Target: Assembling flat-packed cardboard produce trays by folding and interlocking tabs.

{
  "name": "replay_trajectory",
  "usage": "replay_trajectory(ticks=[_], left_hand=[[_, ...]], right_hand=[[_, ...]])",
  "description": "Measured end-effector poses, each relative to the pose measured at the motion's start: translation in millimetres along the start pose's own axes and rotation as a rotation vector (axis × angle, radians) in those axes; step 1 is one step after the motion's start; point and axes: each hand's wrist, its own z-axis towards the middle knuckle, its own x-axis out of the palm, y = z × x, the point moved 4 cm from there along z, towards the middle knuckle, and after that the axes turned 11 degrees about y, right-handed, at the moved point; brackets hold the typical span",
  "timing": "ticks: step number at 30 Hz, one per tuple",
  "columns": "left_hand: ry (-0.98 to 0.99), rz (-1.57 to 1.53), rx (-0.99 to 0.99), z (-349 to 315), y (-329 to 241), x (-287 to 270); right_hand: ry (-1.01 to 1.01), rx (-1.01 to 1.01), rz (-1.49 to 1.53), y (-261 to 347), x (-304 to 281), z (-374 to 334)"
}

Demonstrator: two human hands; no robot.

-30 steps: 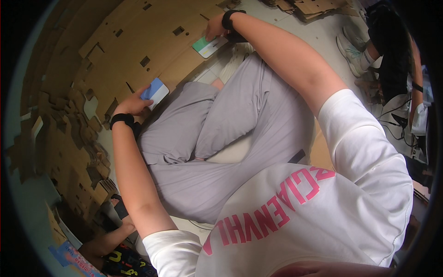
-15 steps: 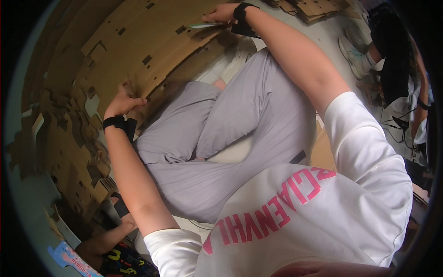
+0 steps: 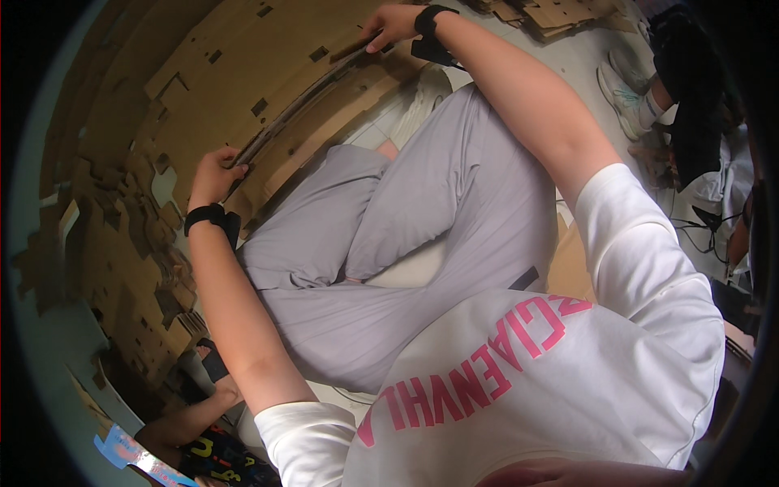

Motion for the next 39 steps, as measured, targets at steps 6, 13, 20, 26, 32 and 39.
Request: replay_trajectory(ticks=[6, 13, 20, 26, 32, 39], left_hand=[[-0.017, 0.094, 0.034, 13, 8, 13], [0.045, -0.095, -0.094, 18, 9, 16], [-0.055, -0.336, -0.190, 16, 19, 18], [-0.122, -0.209, -0.170, 20, 15, 16], [-0.119, -0.190, -0.145, 23, 17, 17], [-0.080, -0.179, -0.120, 26, 24, 14]], right_hand=[[0.052, 0.189, -0.118, -20, 10, 14], [-0.065, 0.122, -0.162, -23, 9, 25], [-0.079, 0.238, 0.051, -24, 19, 31], [-0.163, 0.134, -0.081, -25, 24, 37], [-0.213, 0.142, -0.226, -34, 25, 49], [-0.172, 0.115, -0.172, -22, 18, 29]])
